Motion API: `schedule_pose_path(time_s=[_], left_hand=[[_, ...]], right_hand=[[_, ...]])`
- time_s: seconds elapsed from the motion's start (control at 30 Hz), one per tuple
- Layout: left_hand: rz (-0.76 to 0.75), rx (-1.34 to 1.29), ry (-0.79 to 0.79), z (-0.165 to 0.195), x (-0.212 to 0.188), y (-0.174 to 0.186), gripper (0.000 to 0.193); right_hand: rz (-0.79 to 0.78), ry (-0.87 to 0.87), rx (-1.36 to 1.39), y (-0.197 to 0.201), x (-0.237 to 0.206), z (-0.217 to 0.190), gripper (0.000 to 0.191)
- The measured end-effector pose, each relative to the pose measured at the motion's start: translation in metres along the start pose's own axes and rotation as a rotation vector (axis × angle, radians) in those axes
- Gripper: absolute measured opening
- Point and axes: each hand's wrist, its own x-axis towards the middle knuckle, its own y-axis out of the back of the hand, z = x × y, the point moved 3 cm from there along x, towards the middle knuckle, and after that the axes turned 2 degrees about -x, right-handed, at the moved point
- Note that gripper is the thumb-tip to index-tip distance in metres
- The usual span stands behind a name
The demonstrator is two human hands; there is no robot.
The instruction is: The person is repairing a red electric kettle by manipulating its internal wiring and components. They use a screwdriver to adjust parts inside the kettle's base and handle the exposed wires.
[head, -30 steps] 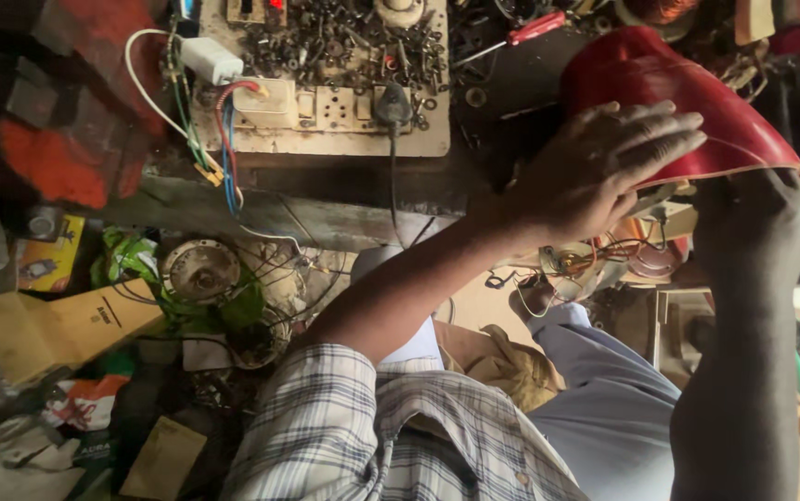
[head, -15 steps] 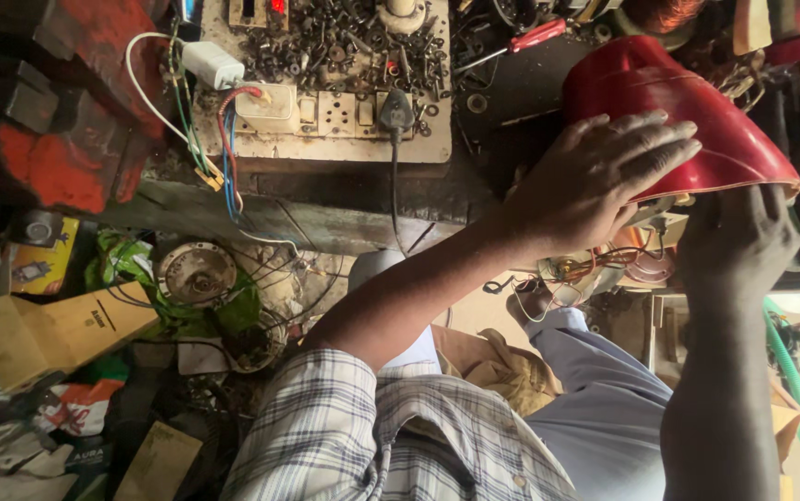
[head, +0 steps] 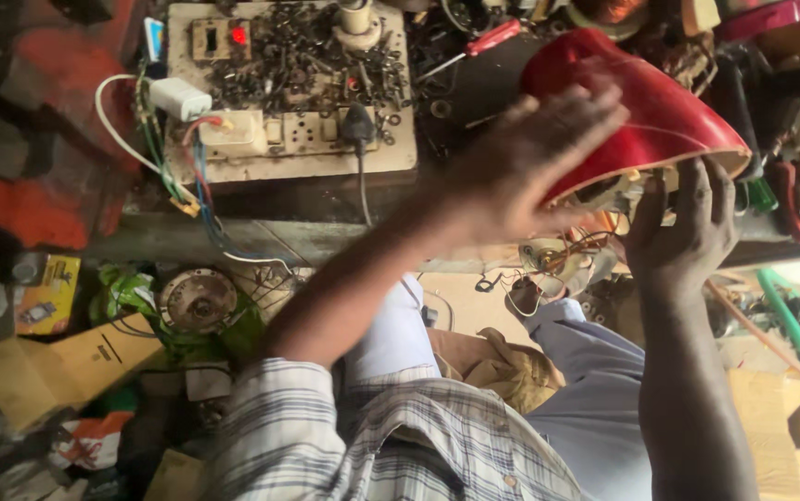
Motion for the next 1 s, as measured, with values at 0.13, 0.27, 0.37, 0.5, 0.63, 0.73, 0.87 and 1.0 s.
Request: schedule_pose_path(time_s=[0.13,0.27,0.37,0.5,0.63,0.73,0.87,1.0], left_hand=[[0.003,0.118,0.136,-0.046,0.006,0.052,0.073],[-0.218,0.592,0.418,-0.081,0.014,0.07,0.031],[-0.321,0.774,0.472,-0.094,0.028,0.059,0.019],[-0.338,0.851,0.507,-0.112,0.036,0.038,0.021],[-0.168,0.944,0.266,-0.12,0.037,0.028,0.023],[-0.193,1.028,0.249,-0.123,0.042,0.02,0.023],[-0.445,1.02,0.408,-0.122,0.045,0.015,0.022],[-0.388,0.947,0.477,-0.11,0.046,0.026,0.019]], right_hand=[[0.092,-0.046,0.103,0.017,-0.021,-0.005,0.032],[0.132,-0.268,0.292,0.027,-0.049,-0.003,0.023],[0.203,-0.155,0.183,0.027,-0.07,-0.012,0.026],[0.097,-0.367,0.375,0.018,-0.097,-0.016,0.028],[0.038,-0.386,0.332,0.02,-0.104,-0.013,0.035],[0.027,-0.391,0.468,0.025,-0.1,-0.005,0.04],[-0.049,-0.496,0.573,0.027,-0.095,0.005,0.032],[-0.074,-0.51,0.551,0.03,-0.098,0.007,0.031]])
